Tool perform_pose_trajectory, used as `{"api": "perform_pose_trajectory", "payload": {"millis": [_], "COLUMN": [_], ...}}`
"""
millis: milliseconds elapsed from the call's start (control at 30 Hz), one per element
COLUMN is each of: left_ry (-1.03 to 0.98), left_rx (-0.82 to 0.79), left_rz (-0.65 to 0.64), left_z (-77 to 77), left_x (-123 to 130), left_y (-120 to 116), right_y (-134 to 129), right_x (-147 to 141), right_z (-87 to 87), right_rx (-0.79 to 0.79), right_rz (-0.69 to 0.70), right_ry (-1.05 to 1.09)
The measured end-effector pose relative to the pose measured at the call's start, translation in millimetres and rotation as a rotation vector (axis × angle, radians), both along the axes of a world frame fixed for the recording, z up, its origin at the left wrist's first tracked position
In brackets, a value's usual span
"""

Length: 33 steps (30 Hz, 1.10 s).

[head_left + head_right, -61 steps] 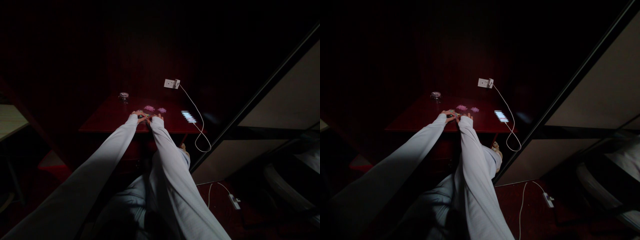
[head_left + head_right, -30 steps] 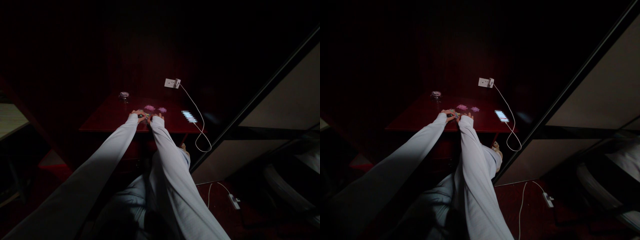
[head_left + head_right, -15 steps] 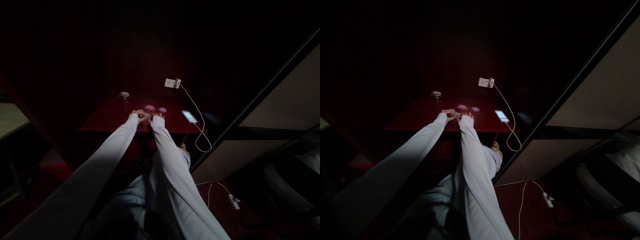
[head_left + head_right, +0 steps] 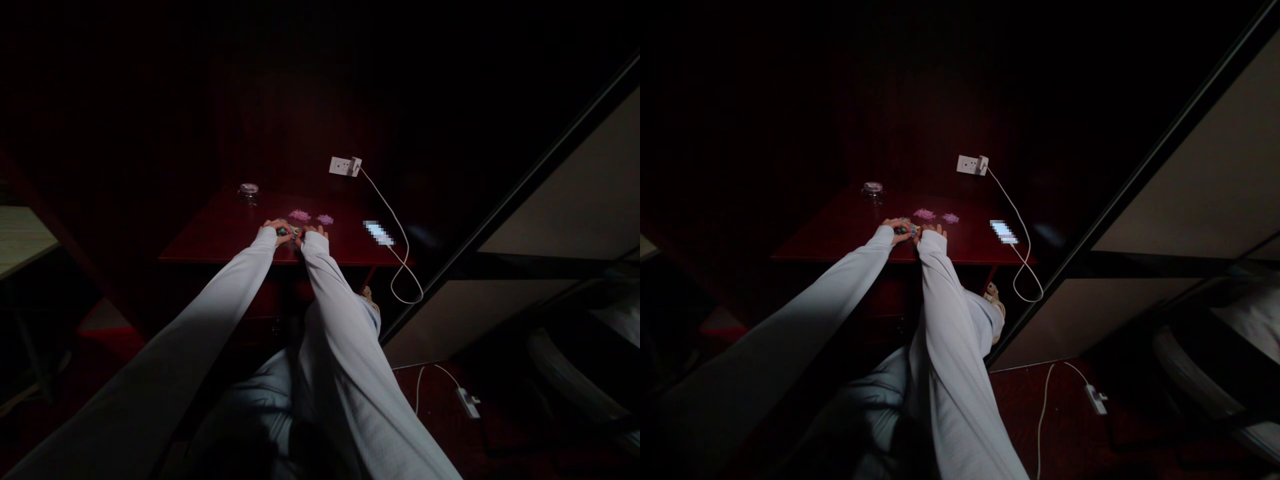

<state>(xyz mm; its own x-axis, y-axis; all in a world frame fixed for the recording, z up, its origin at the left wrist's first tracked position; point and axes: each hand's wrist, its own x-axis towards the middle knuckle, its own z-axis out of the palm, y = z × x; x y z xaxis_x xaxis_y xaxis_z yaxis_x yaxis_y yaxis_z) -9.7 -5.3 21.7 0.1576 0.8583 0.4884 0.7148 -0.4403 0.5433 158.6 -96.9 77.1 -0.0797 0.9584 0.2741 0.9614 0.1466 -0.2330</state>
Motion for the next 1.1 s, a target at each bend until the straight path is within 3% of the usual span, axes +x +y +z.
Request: {"api": "perform_pose_trajectory", "payload": {"millis": [200, 600, 1100], "left_ry": [-0.095, -0.098, -0.043], "left_rx": [-0.033, -0.065, -0.082], "left_rz": [0.031, 0.058, 0.062], "left_z": [0.2, 13.3, 13.5], "left_x": [3.5, 7.3, 8.9], "left_y": [-3.6, -18.3, -21.1], "right_y": [-3.0, -5.6, -0.4], "right_x": [-1.0, 0.1, -3.4], "right_z": [3.3, 6.2, -0.5], "right_rx": [0.005, 0.002, 0.031], "right_rz": [-0.005, 0.026, 0.007], "right_ry": [-0.023, -0.018, -0.03]}}
